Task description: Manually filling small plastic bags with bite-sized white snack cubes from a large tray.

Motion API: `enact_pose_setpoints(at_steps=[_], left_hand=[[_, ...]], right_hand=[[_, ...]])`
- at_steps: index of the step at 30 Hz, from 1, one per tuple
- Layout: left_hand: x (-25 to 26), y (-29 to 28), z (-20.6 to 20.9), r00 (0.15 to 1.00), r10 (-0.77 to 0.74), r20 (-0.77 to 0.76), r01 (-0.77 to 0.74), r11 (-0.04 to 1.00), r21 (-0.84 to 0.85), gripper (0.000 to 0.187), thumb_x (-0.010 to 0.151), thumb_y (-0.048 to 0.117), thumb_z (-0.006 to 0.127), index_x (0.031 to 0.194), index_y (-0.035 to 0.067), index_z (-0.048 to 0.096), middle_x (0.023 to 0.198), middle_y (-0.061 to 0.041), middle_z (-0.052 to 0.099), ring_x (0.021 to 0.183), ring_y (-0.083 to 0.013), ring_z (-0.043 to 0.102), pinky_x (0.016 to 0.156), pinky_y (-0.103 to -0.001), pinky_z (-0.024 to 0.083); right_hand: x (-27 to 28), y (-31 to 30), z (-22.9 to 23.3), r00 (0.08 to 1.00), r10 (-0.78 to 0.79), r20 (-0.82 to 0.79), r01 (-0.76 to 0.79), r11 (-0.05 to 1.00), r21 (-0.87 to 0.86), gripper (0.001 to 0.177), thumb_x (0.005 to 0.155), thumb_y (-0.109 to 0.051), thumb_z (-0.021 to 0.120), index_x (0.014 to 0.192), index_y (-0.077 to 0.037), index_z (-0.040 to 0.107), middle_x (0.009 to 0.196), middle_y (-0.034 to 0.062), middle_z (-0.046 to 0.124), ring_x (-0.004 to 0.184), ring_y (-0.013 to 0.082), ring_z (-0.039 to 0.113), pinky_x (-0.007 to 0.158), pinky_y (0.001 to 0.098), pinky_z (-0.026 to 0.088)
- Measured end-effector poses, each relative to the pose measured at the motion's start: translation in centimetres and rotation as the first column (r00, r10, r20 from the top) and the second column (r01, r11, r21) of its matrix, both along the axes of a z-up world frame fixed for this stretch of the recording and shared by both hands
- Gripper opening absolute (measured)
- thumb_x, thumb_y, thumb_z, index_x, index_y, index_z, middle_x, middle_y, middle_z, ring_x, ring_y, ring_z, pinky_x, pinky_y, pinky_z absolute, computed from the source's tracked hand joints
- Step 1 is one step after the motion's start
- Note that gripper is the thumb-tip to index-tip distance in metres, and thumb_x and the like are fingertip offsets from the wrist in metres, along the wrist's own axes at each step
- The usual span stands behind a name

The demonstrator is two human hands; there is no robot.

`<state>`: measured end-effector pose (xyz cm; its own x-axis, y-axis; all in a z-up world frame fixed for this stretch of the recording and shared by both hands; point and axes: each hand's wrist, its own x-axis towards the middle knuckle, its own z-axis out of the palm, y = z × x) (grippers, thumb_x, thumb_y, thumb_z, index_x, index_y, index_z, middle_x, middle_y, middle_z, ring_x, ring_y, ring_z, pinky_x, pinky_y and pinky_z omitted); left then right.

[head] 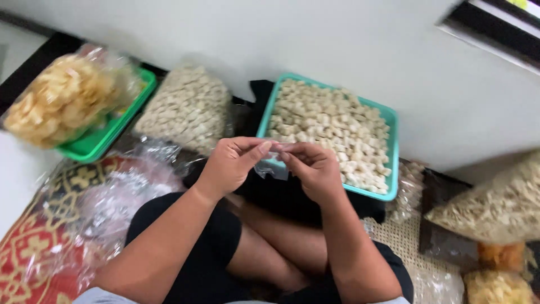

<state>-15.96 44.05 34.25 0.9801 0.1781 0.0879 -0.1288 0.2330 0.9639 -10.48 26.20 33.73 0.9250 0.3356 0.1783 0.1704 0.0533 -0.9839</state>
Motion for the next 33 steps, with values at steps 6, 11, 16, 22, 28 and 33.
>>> enact_pose_setpoints(at_steps=[6,11,16,22,28,33], left_hand=[[4.4,-5.9,4.4,0.990,-0.117,0.079,0.102,0.980,0.172,0.010,0.089,0.014,0.082,0.090,0.003,0.081,0.072,-0.006,0.076,0.075,-0.0055,0.062,0.078,-0.028,0.059],[8.3,-10.3,5.6,0.982,-0.167,0.088,0.141,0.960,0.244,0.011,0.085,0.016,0.086,0.087,0.007,0.081,0.065,0.000,0.070,0.067,-0.0009,0.055,0.068,-0.020,0.051],[8.9,-12.3,4.0,0.990,-0.132,0.056,0.110,0.951,0.287,0.015,0.075,0.012,0.093,0.078,0.005,0.080,0.049,-0.002,0.061,0.050,-0.0044,0.050,0.050,-0.019,0.041],[8.9,-11.2,2.4,0.989,-0.137,-0.051,0.144,0.970,0.197,0.021,0.071,0.010,0.096,0.075,0.005,0.076,0.051,0.001,0.058,0.051,-0.0028,0.046,0.051,-0.018,0.037],[8.7,-10.3,2.0,0.985,-0.172,-0.002,0.164,0.937,0.309,0.017,0.074,0.009,0.091,0.076,0.006,0.074,0.058,-0.002,0.064,0.062,-0.0018,0.051,0.060,-0.018,0.045],[9.2,-9.7,0.9,0.976,-0.129,0.175,-0.013,0.768,0.640,0.016,0.067,0.014,0.087,0.071,0.018,0.072,0.067,-0.004,0.066,0.073,-0.0247,0.069,0.072,-0.035,0.054]], right_hand=[[2.5,-8.7,4.6,0.980,-0.055,0.191,0.094,0.975,-0.201,0.015,0.081,0.000,0.082,0.096,0.000,0.079,0.067,0.0110,0.069,0.061,0.0112,0.058,0.052,0.0251,0.053],[3.0,-12.9,4.7,0.929,-0.282,0.240,0.319,0.938,-0.135,0.013,0.087,-0.003,0.079,0.100,-0.002,0.079,0.070,0.0089,0.068,0.062,0.0092,0.059,0.052,0.0217,0.051],[3.2,-13.8,5.4,0.850,-0.378,0.366,0.444,0.889,-0.112,0.014,0.086,-0.001,0.080,0.099,-0.003,0.079,0.083,0.0093,0.074,0.068,0.0127,0.065,0.055,0.0216,0.051],[3.0,-12.4,5.8,0.779,-0.259,0.572,0.420,0.892,-0.169,0.015,0.080,0.004,0.084,0.092,-0.005,0.079,0.084,0.0070,0.073,0.063,0.0146,0.057,0.051,0.0223,0.050],[2.6,-11.3,5.8,0.646,-0.030,0.762,0.362,0.891,-0.273,0.012,0.084,0.004,0.073,0.091,-0.005,0.076,0.092,0.0119,0.072,0.075,0.0307,0.068,0.065,0.0367,0.057],[1.6,-9.7,6.3,0.699,0.080,0.710,0.313,0.859,-0.405,0.027,0.080,0.017,0.058,0.094,-0.001,0.073,0.089,0.0145,0.072,0.078,0.0393,0.069,0.071,0.0467,0.058]])
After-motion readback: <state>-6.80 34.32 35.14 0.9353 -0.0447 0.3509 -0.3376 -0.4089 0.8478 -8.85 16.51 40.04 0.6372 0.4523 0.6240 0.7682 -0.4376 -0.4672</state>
